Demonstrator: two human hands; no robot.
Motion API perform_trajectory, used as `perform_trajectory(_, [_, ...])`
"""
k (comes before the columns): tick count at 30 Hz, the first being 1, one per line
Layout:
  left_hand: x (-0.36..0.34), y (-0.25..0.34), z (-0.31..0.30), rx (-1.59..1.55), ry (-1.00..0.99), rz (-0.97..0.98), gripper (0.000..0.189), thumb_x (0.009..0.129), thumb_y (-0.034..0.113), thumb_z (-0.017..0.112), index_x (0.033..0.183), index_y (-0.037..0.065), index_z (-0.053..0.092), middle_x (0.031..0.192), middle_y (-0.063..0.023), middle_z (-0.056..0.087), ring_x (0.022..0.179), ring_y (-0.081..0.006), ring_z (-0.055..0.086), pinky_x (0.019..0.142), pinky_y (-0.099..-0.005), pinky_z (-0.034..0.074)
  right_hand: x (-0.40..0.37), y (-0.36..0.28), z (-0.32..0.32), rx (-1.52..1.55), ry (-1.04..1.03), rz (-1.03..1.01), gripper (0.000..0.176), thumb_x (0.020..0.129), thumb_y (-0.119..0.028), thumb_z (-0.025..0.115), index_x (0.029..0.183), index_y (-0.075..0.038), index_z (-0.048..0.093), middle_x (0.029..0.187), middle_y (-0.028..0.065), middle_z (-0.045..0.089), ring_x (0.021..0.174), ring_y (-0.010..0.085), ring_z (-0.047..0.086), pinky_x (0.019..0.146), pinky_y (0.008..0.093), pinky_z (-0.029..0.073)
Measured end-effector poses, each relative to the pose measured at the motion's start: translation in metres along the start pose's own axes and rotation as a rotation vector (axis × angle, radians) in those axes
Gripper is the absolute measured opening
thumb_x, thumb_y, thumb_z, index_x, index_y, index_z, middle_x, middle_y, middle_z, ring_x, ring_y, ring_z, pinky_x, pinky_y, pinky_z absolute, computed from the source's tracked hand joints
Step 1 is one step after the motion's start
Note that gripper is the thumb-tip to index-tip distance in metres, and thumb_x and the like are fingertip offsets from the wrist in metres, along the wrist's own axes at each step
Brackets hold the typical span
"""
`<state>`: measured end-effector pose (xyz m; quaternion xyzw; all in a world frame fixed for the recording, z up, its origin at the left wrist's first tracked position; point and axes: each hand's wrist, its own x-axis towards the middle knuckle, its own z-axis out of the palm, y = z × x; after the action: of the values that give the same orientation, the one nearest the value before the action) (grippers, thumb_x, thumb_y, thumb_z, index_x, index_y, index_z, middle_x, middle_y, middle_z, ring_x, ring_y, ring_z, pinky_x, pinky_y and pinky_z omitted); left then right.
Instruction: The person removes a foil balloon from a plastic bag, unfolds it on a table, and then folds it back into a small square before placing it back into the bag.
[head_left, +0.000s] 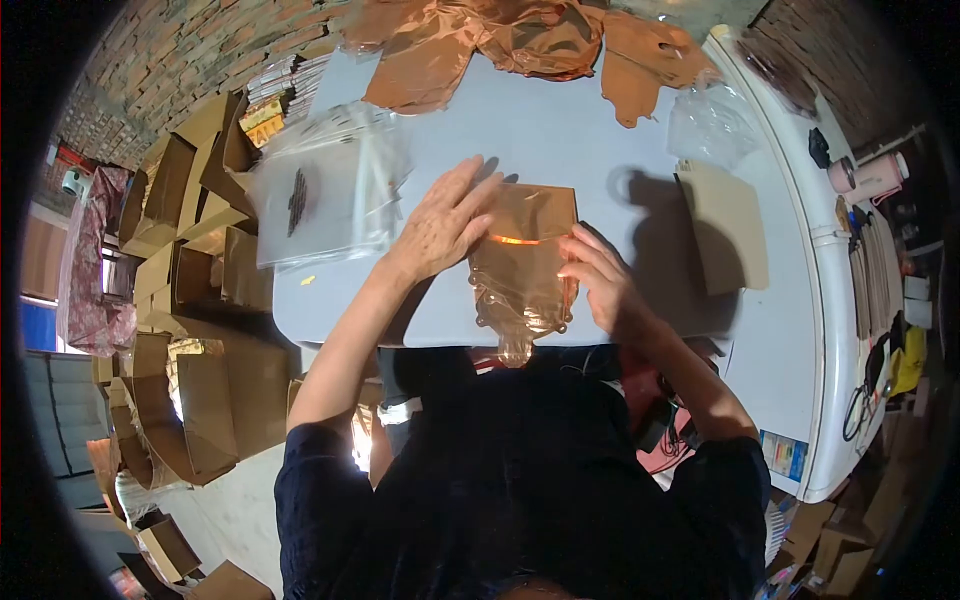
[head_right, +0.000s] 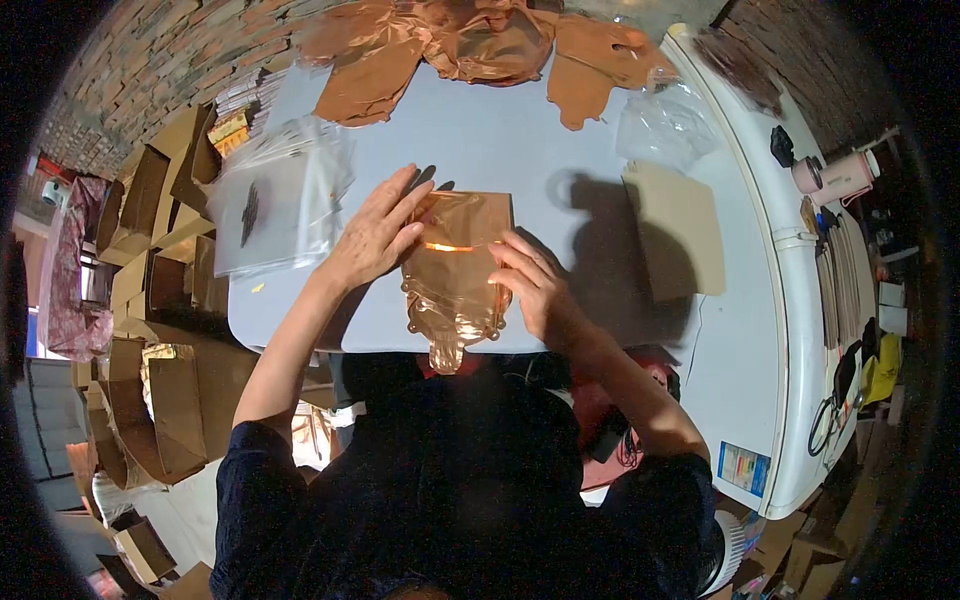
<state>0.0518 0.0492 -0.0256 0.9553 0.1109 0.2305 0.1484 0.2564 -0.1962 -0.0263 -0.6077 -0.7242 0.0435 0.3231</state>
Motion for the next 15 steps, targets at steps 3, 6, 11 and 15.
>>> perform_trajectory(3, [0.010, -0.003, 0.012, 0.068, -0.070, 0.041, 0.054, 0.109, 0.035, 0.049, 0.157, 0.011, 0.045, 0.164, -0.0202, 0.036, 0.152, -0.0389, 0.034, 0.126, -0.0515, 0.028, -0.001, 0.005, 0.001, -0.104, 0.070, 0.042, 0.035, 0.089, 0.006, 0.056, 0.123, 0.001, 0.064, 0.147, 0.0174, 0.057, 0.147, 0.0365, 0.045, 0.120, 0.0490, 0.037])
perform_trajectory(6, [0.013, 0.001, 0.017, 0.080, -0.102, 0.068, 0.055, 0.110, 0.039, 0.046, 0.157, 0.012, 0.044, 0.165, -0.0199, 0.035, 0.153, -0.0386, 0.033, 0.126, -0.0525, 0.027, 0.004, -0.001, -0.003, -0.186, 0.015, 0.117, 0.052, 0.093, -0.013, 0.065, 0.142, 0.002, 0.054, 0.154, 0.0187, 0.051, 0.149, 0.0341, 0.041, 0.124, 0.0520, 0.028])
perform_trajectory(11, [0.008, 0.005, 0.025, 0.163, -0.121, 0.051, 0.056, 0.110, 0.043, 0.044, 0.158, 0.014, 0.044, 0.166, -0.0176, 0.035, 0.154, -0.0356, 0.032, 0.126, -0.0536, 0.026, 0.008, -0.002, 0.004, -0.320, -0.099, 0.120, 0.072, 0.094, -0.036, 0.070, 0.151, 0.003, 0.047, 0.160, 0.0203, 0.043, 0.152, 0.0348, 0.036, 0.125, 0.0580, 0.019])
perform_trajectory(15, [0.004, 0.005, 0.029, 0.236, -0.150, 0.046, 0.058, 0.110, 0.046, 0.042, 0.160, 0.017, 0.042, 0.167, -0.0156, 0.034, 0.156, -0.0332, 0.030, 0.127, -0.0542, 0.023, 0.005, 0.001, 0.009, -0.322, -0.107, 0.138, 0.073, 0.094, -0.037, 0.069, 0.151, 0.004, 0.048, 0.160, 0.0220, 0.042, 0.152, 0.0361, 0.035, 0.125, 0.0597, 0.018])
